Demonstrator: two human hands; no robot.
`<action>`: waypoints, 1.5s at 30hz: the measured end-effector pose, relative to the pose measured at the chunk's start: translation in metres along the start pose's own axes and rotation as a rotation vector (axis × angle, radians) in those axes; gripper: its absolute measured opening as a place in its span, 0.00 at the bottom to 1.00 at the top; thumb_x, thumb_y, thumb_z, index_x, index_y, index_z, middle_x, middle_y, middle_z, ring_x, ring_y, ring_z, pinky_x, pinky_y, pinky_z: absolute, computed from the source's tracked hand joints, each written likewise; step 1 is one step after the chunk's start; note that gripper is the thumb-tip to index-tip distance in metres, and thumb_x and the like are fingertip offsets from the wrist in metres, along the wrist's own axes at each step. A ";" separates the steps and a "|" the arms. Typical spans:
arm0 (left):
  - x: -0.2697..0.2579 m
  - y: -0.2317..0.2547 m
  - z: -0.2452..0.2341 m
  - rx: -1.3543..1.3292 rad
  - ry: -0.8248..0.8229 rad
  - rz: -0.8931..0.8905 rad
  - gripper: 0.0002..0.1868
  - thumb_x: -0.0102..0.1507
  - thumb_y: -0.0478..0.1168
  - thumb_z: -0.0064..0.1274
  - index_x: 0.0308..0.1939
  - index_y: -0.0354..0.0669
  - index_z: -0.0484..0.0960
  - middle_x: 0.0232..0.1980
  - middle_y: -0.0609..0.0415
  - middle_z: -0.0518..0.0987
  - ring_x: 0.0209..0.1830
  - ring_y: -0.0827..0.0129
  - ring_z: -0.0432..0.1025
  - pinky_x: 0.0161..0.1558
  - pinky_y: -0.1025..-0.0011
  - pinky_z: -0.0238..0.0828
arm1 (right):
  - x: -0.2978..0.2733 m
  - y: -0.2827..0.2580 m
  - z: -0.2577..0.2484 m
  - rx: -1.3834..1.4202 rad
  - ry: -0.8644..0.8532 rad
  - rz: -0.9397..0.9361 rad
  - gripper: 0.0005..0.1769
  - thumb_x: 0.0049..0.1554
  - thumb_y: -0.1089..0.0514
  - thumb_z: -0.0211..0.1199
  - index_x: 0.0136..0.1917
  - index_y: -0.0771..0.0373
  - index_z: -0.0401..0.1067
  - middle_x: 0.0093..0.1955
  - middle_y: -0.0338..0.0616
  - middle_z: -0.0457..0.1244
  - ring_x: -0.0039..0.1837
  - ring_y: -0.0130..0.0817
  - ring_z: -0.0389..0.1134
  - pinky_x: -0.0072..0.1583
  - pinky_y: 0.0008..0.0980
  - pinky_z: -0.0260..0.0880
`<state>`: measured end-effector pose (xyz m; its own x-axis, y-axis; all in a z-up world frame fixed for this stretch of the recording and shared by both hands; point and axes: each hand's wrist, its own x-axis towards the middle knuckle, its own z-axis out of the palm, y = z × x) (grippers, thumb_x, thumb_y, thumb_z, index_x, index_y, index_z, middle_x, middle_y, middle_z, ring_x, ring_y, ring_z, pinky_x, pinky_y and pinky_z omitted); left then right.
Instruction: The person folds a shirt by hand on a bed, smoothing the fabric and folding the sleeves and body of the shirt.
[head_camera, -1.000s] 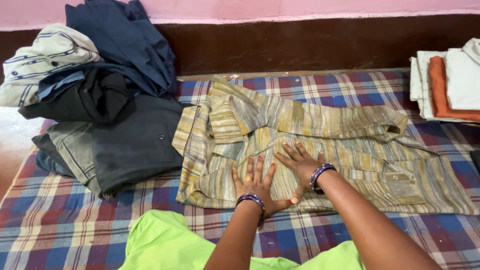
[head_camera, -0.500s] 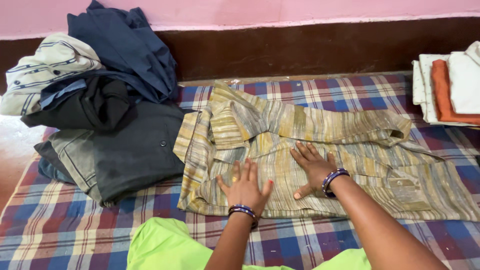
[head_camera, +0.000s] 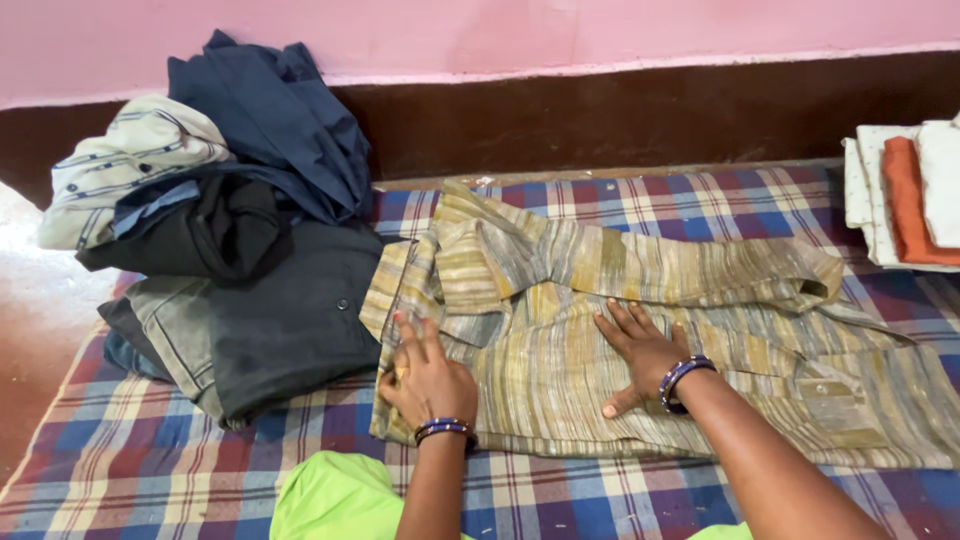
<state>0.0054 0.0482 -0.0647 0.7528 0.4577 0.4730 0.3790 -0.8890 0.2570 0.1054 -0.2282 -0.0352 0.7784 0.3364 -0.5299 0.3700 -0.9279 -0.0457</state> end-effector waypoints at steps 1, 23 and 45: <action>0.003 -0.001 -0.004 0.017 0.066 -0.036 0.30 0.51 0.42 0.53 0.60 0.49 0.81 0.76 0.44 0.65 0.60 0.61 0.69 0.56 0.45 0.55 | 0.000 0.000 0.000 0.001 0.005 0.000 0.90 0.24 0.23 0.81 0.83 0.34 0.24 0.88 0.27 0.18 0.87 0.37 0.17 0.79 0.69 0.27; 0.062 -0.046 -0.052 0.029 -0.058 -0.438 0.06 0.62 0.42 0.60 0.43 0.54 0.84 0.49 0.48 0.80 0.42 0.49 0.78 0.40 0.53 0.75 | 0.002 0.003 0.002 0.024 0.010 -0.018 0.90 0.24 0.24 0.81 0.84 0.34 0.25 0.88 0.27 0.19 0.87 0.36 0.17 0.79 0.69 0.26; -0.037 0.091 -0.024 -0.118 -0.863 0.509 0.44 0.63 0.66 0.42 0.79 0.60 0.49 0.84 0.56 0.39 0.84 0.54 0.28 0.77 0.46 0.18 | -0.015 -0.025 -0.020 -0.118 -0.045 0.001 0.89 0.29 0.29 0.84 0.84 0.38 0.23 0.87 0.42 0.15 0.86 0.50 0.15 0.79 0.68 0.30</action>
<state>-0.0005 -0.0490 -0.0385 0.9603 -0.1837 -0.2098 -0.1161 -0.9474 0.2982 0.0946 -0.2065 -0.0092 0.7562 0.3252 -0.5679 0.4283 -0.9020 0.0538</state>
